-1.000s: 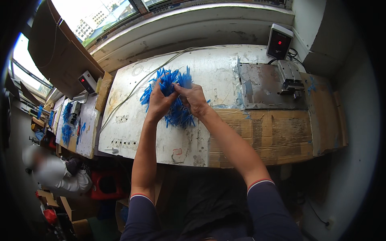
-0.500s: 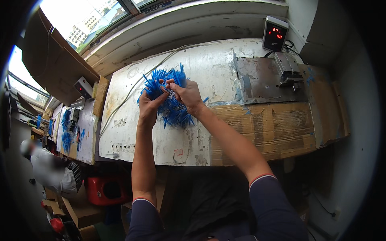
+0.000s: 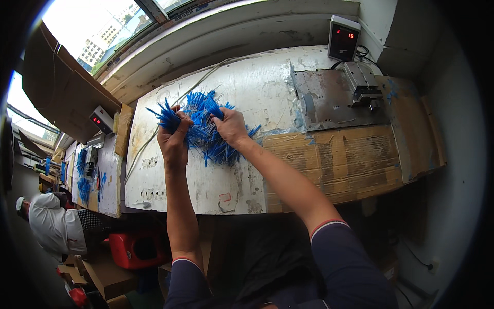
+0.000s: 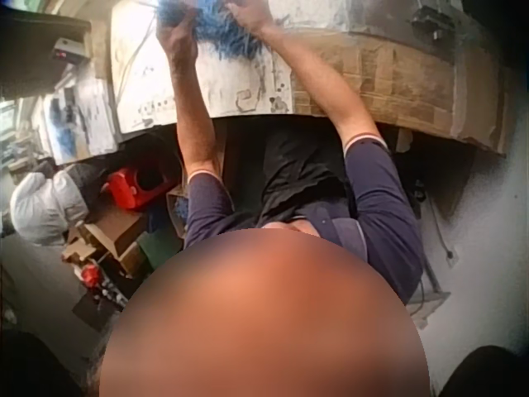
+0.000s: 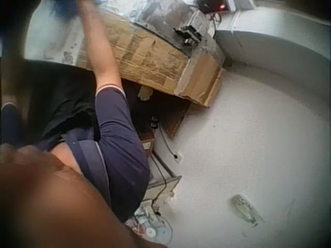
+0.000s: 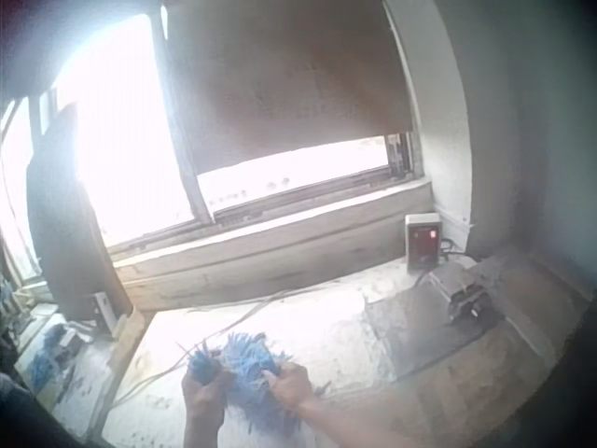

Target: The person is sorting and bundling blue electrical cables or wires at a workstation.

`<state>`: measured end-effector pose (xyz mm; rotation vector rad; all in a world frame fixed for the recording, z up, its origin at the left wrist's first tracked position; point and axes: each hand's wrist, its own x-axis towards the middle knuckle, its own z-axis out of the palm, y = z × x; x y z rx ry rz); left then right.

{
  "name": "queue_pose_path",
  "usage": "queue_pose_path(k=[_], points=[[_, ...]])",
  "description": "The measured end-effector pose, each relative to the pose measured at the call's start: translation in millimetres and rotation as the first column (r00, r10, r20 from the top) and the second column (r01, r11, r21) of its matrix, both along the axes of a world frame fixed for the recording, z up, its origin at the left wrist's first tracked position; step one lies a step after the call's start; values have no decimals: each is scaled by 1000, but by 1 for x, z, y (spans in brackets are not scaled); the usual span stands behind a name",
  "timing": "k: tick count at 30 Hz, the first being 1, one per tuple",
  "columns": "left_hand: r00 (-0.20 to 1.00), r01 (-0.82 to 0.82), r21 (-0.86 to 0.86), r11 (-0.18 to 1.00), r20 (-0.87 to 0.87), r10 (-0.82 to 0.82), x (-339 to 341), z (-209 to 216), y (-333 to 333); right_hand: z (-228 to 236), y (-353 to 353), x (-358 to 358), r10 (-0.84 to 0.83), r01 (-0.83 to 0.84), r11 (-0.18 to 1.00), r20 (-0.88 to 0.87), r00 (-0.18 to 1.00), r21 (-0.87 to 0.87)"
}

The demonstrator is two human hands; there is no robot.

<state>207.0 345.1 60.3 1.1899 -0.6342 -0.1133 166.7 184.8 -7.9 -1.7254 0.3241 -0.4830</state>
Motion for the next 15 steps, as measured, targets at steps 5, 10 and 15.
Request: queue_pose_path(k=[5,10,15], points=[[998,-46,-192,980,39,55,-6,33,22,-8,-1,1,-46,47,990,4,999,-135],[997,-72,-231,970,9,76,-4,47,39,-19,-12,4,15,-59,966,173,985,252],[983,-53,-365,930,-181,-15,-9,25,27,9,-19,-46,-93,12,939,219,971,344]])
